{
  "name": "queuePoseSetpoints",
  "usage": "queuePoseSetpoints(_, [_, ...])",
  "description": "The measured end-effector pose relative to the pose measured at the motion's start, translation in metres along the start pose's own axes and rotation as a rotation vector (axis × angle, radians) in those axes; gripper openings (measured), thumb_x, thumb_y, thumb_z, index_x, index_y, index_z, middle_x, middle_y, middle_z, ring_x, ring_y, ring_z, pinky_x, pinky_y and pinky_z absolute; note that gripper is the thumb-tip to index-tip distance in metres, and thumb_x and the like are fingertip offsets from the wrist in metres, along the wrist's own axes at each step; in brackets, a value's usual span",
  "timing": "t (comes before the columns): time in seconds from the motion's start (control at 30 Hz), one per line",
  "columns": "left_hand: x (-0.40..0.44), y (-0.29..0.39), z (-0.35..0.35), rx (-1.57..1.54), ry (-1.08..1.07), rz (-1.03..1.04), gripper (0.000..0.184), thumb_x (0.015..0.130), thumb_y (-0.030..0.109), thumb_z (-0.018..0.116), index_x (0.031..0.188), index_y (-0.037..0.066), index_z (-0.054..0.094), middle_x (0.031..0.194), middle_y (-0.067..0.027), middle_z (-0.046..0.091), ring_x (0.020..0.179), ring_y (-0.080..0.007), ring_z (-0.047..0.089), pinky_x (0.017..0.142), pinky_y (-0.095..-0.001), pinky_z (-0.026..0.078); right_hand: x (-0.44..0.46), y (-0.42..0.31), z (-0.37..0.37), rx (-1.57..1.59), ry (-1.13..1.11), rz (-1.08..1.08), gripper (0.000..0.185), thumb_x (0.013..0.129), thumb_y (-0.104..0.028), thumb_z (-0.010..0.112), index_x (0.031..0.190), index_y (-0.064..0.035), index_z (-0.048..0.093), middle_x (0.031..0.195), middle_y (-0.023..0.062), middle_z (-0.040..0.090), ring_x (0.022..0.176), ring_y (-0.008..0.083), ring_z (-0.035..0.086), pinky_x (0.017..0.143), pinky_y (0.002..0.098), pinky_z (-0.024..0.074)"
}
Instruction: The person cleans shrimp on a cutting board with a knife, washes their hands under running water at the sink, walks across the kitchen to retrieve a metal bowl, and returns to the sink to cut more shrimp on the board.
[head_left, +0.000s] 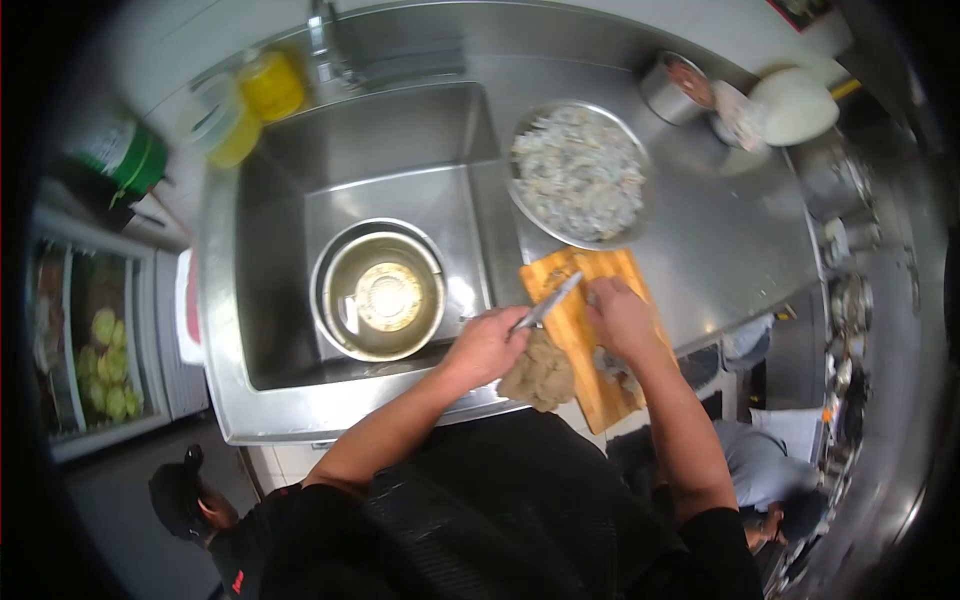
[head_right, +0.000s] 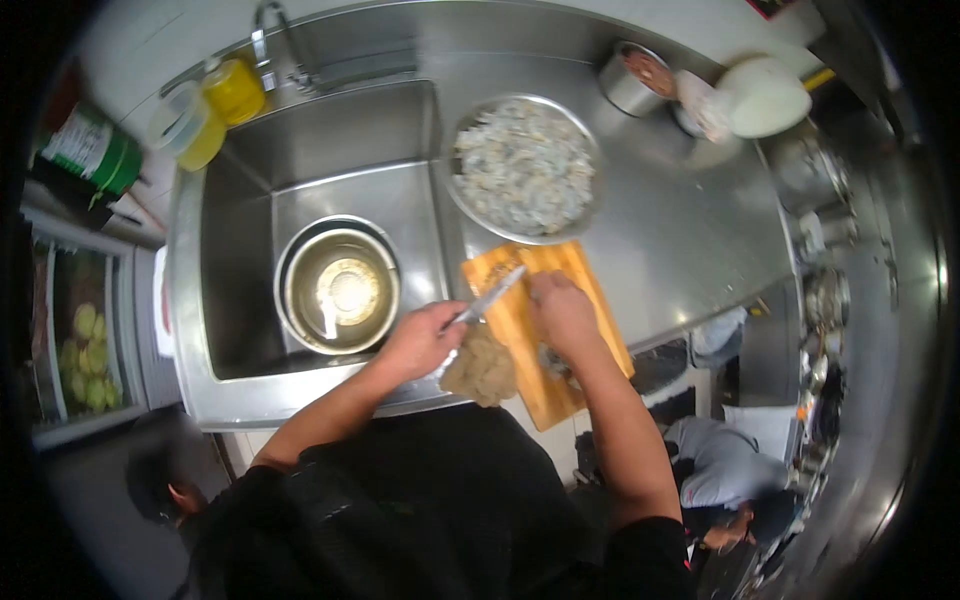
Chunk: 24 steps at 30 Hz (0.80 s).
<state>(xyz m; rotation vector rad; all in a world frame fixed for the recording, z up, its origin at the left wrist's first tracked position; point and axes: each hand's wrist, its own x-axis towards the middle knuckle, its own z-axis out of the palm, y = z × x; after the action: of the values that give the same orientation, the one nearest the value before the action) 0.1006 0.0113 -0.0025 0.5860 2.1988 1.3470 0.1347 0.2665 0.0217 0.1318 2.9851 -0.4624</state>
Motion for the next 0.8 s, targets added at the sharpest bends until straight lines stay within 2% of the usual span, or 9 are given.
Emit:
queuePoseSetpoints(0.07, [-0.001, -0.004, 0.000, -0.012, 0.004, -0.008, 0.037, 0.098, 0.022, 0.061, 0.129, 0.003, 0.064, 0.117, -0.0227, 0.069, 0.106, -0.0398, 0.068, 0.093, -0.0451, 0.054, 0.004, -0.006, 0.011, 0.012, 0.064, 0.070, 0.022, 0.088, -0.017, 0.069, 0.105, -0.0044, 0.062, 0.103, 0.0227, 0.066, 0.095, 0.0437, 0.067, 0.081, 0.0537, 0.0530])
queuePoseSetpoints(0.17, [0.001, -0.013, 0.006, 0.005, 0.019, 0.036, 0.035, 0.095, 0.019, 0.059, 0.127, 0.004, 0.065, 0.117, -0.0233, 0.069, 0.107, -0.0428, 0.066, 0.095, -0.0484, 0.052, 0.011, -0.016, 0.019, 0.202, 0.115, 0.104, 0.028, 0.087, -0.014, 0.070, 0.113, -0.0051, 0.063, 0.101, 0.0219, 0.066, 0.093, 0.0440, 0.066, 0.079, 0.0542, 0.0527])
queuePoseSetpoints(0.27, [0.001, -0.018, 0.014, -0.028, 0.068, 0.042, 0.036, 0.093, 0.017, 0.059, 0.126, 0.004, 0.064, 0.114, -0.0247, 0.068, 0.107, -0.0433, 0.064, 0.094, -0.0498, 0.051, 0.009, -0.019, 0.014, 0.184, 0.114, 0.104, 0.028, 0.088, -0.007, 0.067, 0.116, -0.0049, 0.065, 0.102, 0.0206, 0.065, 0.090, 0.0421, 0.066, 0.077, 0.0515, 0.0530])
queuePoseSetpoints(0.37, [-0.001, -0.012, 0.011, -0.049, 0.063, 0.006, 0.039, 0.093, 0.016, 0.059, 0.130, 0.004, 0.062, 0.113, -0.0247, 0.066, 0.106, -0.0438, 0.064, 0.095, -0.0490, 0.051, 0.006, -0.010, 0.013, 0.026, 0.141, -0.177, 0.024, 0.090, -0.003, 0.064, 0.114, -0.0040, 0.067, 0.103, 0.0190, 0.064, 0.088, 0.0404, 0.066, 0.076, 0.0487, 0.0533])
queuePoseSetpoints(0.5, [0.000, -0.016, 0.017, -0.090, 0.112, 0.069, 0.045, 0.093, 0.016, 0.058, 0.136, 0.003, 0.059, 0.115, -0.0254, 0.065, 0.110, -0.0442, 0.062, 0.098, -0.0479, 0.050, 0.009, 0.006, 0.021, 0.008, 0.170, -0.317, 0.024, 0.085, 0.001, 0.064, 0.108, -0.0040, 0.070, 0.098, 0.0148, 0.062, 0.089, 0.0355, 0.064, 0.076, 0.0450, 0.0533])
queuePoseSetpoints(0.57, [0.002, -0.016, 0.017, -0.071, 0.114, 0.060, 0.046, 0.093, 0.016, 0.058, 0.137, 0.003, 0.059, 0.118, -0.0256, 0.065, 0.112, -0.0435, 0.062, 0.098, -0.0481, 0.050, 0.010, 0.009, 0.023, -0.015, 0.208, -0.405, 0.028, 0.080, -0.001, 0.065, 0.107, -0.0082, 0.072, 0.095, 0.0122, 0.062, 0.089, 0.0336, 0.063, 0.076, 0.0437, 0.0525])
queuePoseSetpoints(0.6, [0.005, -0.018, 0.016, -0.078, 0.116, 0.079, 0.045, 0.093, 0.016, 0.058, 0.136, 0.003, 0.059, 0.119, -0.0254, 0.065, 0.111, -0.0433, 0.062, 0.098, -0.0484, 0.050, 0.009, 0.007, 0.021, -0.024, 0.203, -0.399, 0.026, 0.083, -0.002, 0.064, 0.107, -0.0087, 0.071, 0.094, 0.0114, 0.062, 0.088, 0.0336, 0.064, 0.076, 0.0446, 0.0524])
queuePoseSetpoints(0.67, [0.011, -0.014, 0.010, -0.061, 0.102, 0.091, 0.042, 0.094, 0.018, 0.059, 0.133, 0.003, 0.062, 0.115, -0.0251, 0.067, 0.108, -0.0430, 0.064, 0.095, -0.0501, 0.051, 0.004, 0.007, 0.020, 0.030, 0.225, -0.375, 0.020, 0.086, -0.005, 0.064, 0.105, -0.0086, 0.070, 0.102, 0.0101, 0.066, 0.093, 0.0330, 0.066, 0.081, 0.0430, 0.0547])
queuePoseSetpoints(0.8, [0.025, -0.013, 0.011, 0.049, 0.095, 0.123, 0.036, 0.095, 0.017, 0.059, 0.129, 0.005, 0.065, 0.110, -0.0233, 0.069, 0.105, -0.0421, 0.065, 0.094, -0.0506, 0.052, -0.003, 0.002, 0.012, 0.109, 0.184, -0.339, 0.024, 0.088, -0.010, 0.070, 0.111, -0.0076, 0.072, 0.109, 0.0100, 0.069, 0.099, 0.0328, 0.068, 0.084, 0.0414, 0.0564])
